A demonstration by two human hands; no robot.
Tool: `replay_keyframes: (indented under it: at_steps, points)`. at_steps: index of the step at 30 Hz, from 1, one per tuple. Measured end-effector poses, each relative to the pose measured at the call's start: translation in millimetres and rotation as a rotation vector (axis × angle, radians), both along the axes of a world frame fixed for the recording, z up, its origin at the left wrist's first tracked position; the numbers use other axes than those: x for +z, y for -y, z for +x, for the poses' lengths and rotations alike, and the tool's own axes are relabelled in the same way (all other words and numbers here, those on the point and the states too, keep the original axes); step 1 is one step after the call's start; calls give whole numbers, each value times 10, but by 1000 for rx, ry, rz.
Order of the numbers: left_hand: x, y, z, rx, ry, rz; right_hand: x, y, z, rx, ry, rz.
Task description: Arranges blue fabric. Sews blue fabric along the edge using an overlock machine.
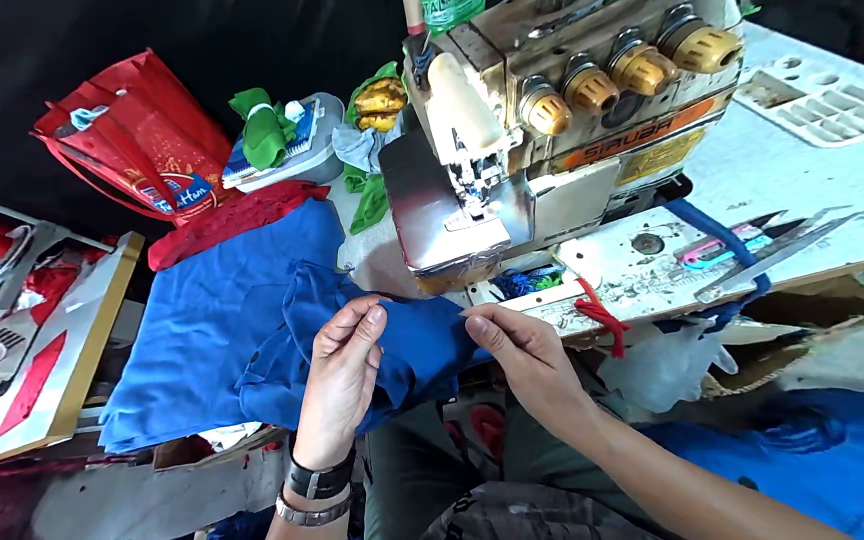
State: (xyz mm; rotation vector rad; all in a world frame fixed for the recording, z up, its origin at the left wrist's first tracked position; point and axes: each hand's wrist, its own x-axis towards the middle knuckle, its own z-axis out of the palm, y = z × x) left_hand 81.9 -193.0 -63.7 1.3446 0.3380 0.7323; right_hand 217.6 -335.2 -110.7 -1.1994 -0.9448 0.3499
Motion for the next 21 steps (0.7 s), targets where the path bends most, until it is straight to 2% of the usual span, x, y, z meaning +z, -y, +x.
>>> replay_keyframes:
  at_steps: [2, 7, 10, 13, 15, 18, 21]
  points:
    - [-13, 3, -7, 10, -3, 16, -2, 11, -11, 15, 0, -3]
    - [12, -15, -138, -30, 21, 88, -55, 146, 159, 28, 226, 88]
    - [94, -55, -305, -89, 57, 66, -54, 246, 471, -192, 225, -101]
    - [107, -49, -320, -54, -24, 130, -113, 168, 657, -328, 365, -322]
    - [71, -36, -248, -17, -182, 262, -166, 77, 609, -299, 528, -391]
    - [-43, 14, -41, 94, -446, 570, -278, -63, 450, -282, 748, -452]
    - [-238, 22, 184, 221, -562, 927, -347, -112, 376, -325, 822, -431]
